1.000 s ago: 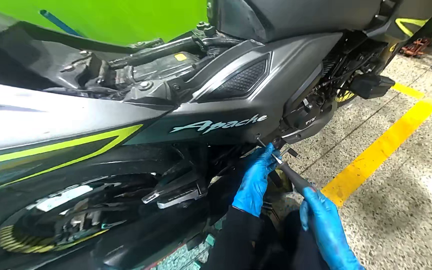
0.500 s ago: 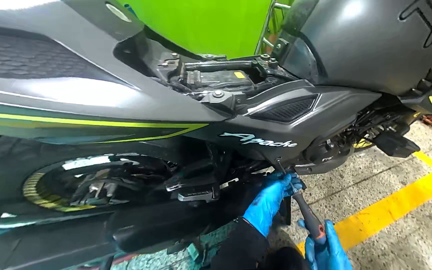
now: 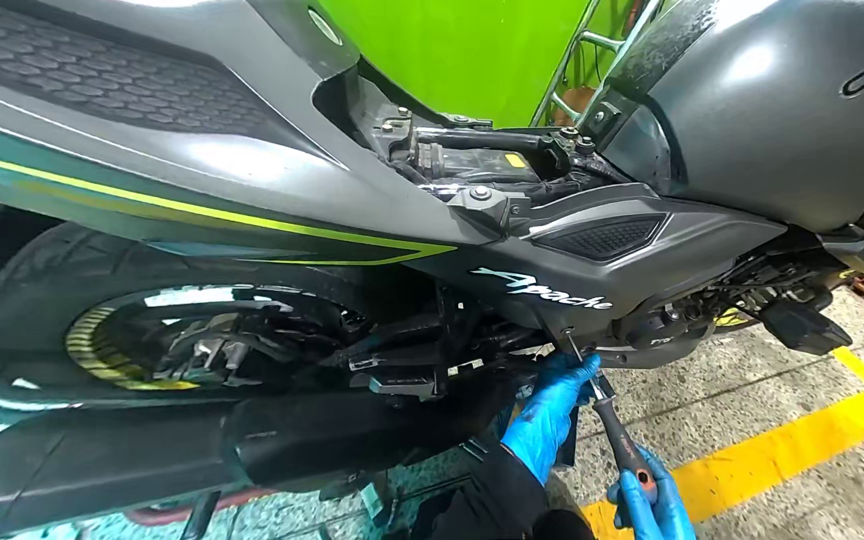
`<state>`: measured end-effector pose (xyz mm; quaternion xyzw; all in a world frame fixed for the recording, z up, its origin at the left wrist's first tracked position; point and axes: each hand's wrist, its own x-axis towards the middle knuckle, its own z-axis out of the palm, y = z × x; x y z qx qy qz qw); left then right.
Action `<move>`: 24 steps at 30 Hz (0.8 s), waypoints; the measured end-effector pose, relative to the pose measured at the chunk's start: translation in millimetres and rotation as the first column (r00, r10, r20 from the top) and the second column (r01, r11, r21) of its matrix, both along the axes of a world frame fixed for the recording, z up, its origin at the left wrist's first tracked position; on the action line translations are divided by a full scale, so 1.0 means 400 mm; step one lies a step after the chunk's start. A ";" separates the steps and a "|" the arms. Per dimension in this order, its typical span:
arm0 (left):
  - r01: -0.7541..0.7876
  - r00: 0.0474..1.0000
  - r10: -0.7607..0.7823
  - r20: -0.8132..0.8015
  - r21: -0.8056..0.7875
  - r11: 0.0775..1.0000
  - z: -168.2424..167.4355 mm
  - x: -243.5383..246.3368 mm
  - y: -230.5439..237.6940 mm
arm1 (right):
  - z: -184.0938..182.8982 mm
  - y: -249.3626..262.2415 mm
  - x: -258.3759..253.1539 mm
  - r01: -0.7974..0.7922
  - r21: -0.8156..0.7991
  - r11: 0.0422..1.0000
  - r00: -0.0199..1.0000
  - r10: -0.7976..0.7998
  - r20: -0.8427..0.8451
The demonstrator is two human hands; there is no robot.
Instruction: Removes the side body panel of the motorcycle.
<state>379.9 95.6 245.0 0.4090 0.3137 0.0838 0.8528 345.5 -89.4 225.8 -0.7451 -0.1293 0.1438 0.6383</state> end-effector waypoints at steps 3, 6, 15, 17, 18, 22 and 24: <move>0.052 0.998 -0.049 0.048 -0.061 0.997 0.019 -0.004 0.011 | 0.017 0.010 0.013 0.027 0.186 0.982 0.927 0.045 -0.371; 0.022 0.999 -0.023 -0.027 -0.029 0.999 0.013 0.002 0.012 | 0.011 -0.002 0.013 -0.029 0.042 0.999 0.982 0.036 -0.184; 0.020 0.999 -0.016 -0.049 0.080 0.997 0.030 0.009 0.022 | 0.012 0.010 0.014 0.013 0.198 0.980 0.931 0.061 -0.361; -0.041 0.998 0.043 -0.040 0.056 0.998 0.015 0.019 0.018 | 0.013 -0.001 0.004 -0.002 -0.060 0.998 1.000 0.004 0.025; -0.056 0.998 0.058 -0.038 0.036 0.998 0.010 0.024 0.016 | 0.010 -0.006 0.002 0.031 -0.153 0.988 0.984 -0.004 0.177; -0.109 0.994 0.109 -0.013 0.000 0.994 0.007 0.035 0.020 | 0.030 0.019 0.018 0.082 0.085 0.993 0.962 -0.057 -0.267; -0.151 0.988 0.151 -0.024 0.016 0.988 0.014 0.038 0.016 | 0.027 0.013 0.029 0.046 0.167 0.985 0.918 0.024 -0.395</move>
